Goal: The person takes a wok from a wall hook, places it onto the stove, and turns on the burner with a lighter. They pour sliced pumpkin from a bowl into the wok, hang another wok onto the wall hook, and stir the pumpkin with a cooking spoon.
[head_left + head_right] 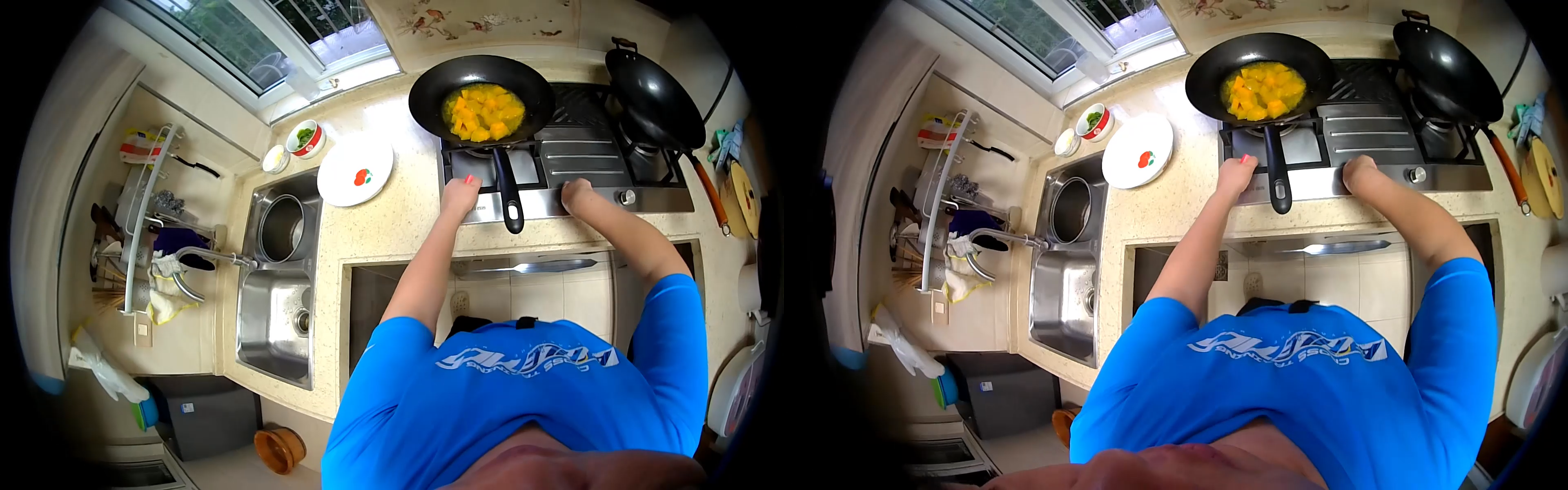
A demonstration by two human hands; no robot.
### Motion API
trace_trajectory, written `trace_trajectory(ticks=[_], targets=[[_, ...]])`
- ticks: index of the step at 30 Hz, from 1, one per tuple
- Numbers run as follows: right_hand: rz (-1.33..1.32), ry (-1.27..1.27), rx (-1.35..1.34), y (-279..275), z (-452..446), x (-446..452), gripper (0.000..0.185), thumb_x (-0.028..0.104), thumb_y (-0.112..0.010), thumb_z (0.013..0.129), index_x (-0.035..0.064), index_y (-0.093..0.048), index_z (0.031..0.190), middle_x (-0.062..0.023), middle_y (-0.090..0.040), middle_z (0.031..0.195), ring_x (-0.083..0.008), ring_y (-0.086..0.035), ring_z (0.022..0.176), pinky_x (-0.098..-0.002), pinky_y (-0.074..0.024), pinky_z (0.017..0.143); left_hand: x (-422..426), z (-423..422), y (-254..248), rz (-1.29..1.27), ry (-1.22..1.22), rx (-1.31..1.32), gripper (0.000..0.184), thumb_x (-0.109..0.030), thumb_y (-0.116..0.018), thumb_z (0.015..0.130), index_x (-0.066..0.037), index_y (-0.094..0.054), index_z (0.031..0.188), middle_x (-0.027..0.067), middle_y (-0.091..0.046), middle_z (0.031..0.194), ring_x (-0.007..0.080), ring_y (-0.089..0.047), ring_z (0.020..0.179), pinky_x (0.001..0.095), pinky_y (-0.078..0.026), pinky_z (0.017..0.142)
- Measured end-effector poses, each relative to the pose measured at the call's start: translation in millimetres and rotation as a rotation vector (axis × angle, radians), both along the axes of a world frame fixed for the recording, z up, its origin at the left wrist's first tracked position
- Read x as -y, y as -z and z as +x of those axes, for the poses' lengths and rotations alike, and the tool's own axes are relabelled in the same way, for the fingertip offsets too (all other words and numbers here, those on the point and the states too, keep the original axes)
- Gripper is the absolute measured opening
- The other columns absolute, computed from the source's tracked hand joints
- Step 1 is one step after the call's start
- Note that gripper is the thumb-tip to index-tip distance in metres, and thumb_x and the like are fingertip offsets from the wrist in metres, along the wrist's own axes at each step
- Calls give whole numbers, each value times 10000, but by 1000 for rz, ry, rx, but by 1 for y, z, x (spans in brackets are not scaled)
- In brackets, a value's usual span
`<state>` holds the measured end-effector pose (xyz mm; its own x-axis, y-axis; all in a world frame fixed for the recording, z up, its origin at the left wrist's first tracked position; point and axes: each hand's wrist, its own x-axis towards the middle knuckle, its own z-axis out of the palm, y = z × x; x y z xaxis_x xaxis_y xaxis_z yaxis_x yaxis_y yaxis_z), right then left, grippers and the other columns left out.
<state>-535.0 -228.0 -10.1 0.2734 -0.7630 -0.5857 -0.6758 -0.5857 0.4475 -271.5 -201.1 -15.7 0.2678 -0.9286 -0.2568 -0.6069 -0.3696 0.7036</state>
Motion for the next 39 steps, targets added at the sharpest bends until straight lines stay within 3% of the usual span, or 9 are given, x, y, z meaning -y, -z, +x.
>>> trace_trajectory(ticks=[6,9,14,16,23,27,36,38,39], targets=[[-37,58,69,-4,0,-4,287,131,-588,753,43,-601,1026,-72,-578,1090,-218,-596,924,-342,-509,655,27,-4,-3,120,20,147,480,-390,-459,727,17,-606,934,232,-548,1036,357,-524,987,389,-413,851],[-35,71,70,-8,2,-7,317,126,-572,766,12,-568,1062,-84,-570,1102,-218,-596,924,-340,-506,651,36,5,14,137,54,122,471,-390,-455,743,6,-607,949,224,-546,1050,350,-523,995,385,-414,858],[-39,60,40,-12,3,-6,368,124,-562,774,-21,-521,1110,-97,-571,1096,-212,-600,917,-332,-502,656,38,-3,-13,114,67,234,460,-388,-464,762,-5,-593,982,207,-548,1065,336,-528,999,380,-416,864],[49,75,7,-11,2,-4,570,157,-589,751,-101,-363,1206,-136,-561,1100,-223,-581,956,-312,-475,727,41,-5,-12,109,99,250,458,-387,-472,763,-8,-587,993,200,-549,1069,332,-528,1001,379,-418,863],[40,154,13,-21,7,-8,402,124,-478,820,-80,-422,1162,-138,-590,1042,-240,-602,904,-317,-476,712,39,1,-18,128,86,127,476,-403,-505,756,-11,-569,1019,200,-549,1072,330,-528,1000,384,-421,849],[-21,150,24,-6,1,-4,416,133,-552,780,-32,-471,1153,-101,-572,1094,-220,-594,931,-314,-489,696,57,-2,0,91,119,92,474,-402,-497,753,-1,-579,993,213,-550,1055,338,-529,991,389,-421,843],[10,149,3,-22,7,-12,395,129,-497,811,-56,-444,1157,-114,-578,1076,-224,-592,931,-320,-476,716,62,2,20,79,140,-42,495,-431,-510,737,5,-592,956,247,-556,997,370,-532,951,397,-427,818],[18,80,-39,-31,10,-15,386,135,-475,824,-56,-442,1158,-124,-590,1048,-229,-598,917,-326,-475,717,74,-1,21,-147,125,-122,497,-432,-511,737,3,-590,964,253,-550,1004,367,-523,967,394,-418,833],[4,75,-49,-27,5,-8,386,135,-475,824,-56,-442,1158,-124,-590,1048,-229,-598,917,-326,-475,717,73,-9,23,-47,83,-126,488,-426,-510,738,5,-595,951,258,-547,1006,367,-510,987,388,-407,850]])
